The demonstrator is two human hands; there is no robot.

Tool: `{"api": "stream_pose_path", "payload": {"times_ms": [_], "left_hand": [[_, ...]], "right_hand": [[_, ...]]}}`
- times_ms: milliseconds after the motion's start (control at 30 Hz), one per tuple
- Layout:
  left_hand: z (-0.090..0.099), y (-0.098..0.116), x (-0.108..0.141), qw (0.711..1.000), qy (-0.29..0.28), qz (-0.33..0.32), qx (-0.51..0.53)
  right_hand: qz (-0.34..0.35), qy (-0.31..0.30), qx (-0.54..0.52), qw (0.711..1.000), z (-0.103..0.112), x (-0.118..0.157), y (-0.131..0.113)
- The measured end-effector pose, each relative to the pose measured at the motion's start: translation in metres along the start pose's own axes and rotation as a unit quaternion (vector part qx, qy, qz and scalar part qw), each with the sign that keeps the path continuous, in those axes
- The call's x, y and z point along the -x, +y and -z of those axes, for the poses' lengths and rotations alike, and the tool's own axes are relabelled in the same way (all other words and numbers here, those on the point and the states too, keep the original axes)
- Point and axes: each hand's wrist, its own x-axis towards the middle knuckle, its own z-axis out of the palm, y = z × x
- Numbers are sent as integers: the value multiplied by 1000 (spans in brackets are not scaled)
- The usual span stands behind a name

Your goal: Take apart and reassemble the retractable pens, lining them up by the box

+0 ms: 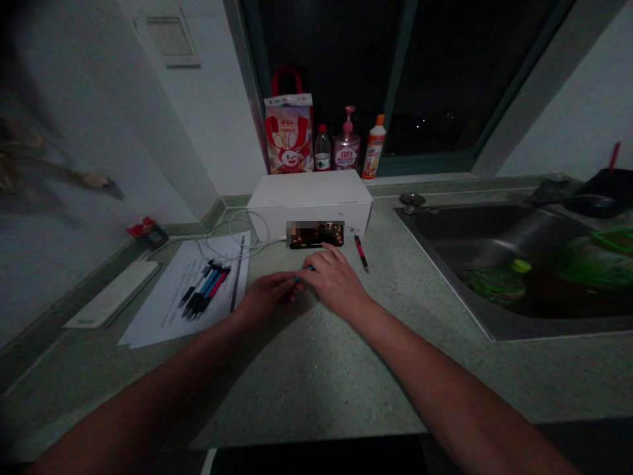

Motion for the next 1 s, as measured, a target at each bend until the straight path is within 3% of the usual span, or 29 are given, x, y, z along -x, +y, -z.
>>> {"api": "stream_pose_path", "payload": {"times_ms": [133,233,333,433,533,633,1000], "left_hand": [[3,-2,-4,999,36,9,5],[5,-3,-5,997,70,13,-36],[7,-6,-5,983,88,-27,-162],[7,-9,-3,938,53,-102,-328],[4,-10,-1,886,1,-152,-439],[1,-9,1,856,-8,-157,-492],[1,-12,-2,849,6,-160,-503]], "right_hand": [[-23,-11,-16,1000,-4,1,3],[-79,-19,-29,996,-6,2,3],[-139,-31,-38,989,-9,4,4],[-170,-58,-63,982,-12,7,6],[-145,-96,-84,981,-17,10,10],[-112,-127,-79,983,-21,11,13],[-89,-139,-72,984,-23,9,13]]}}
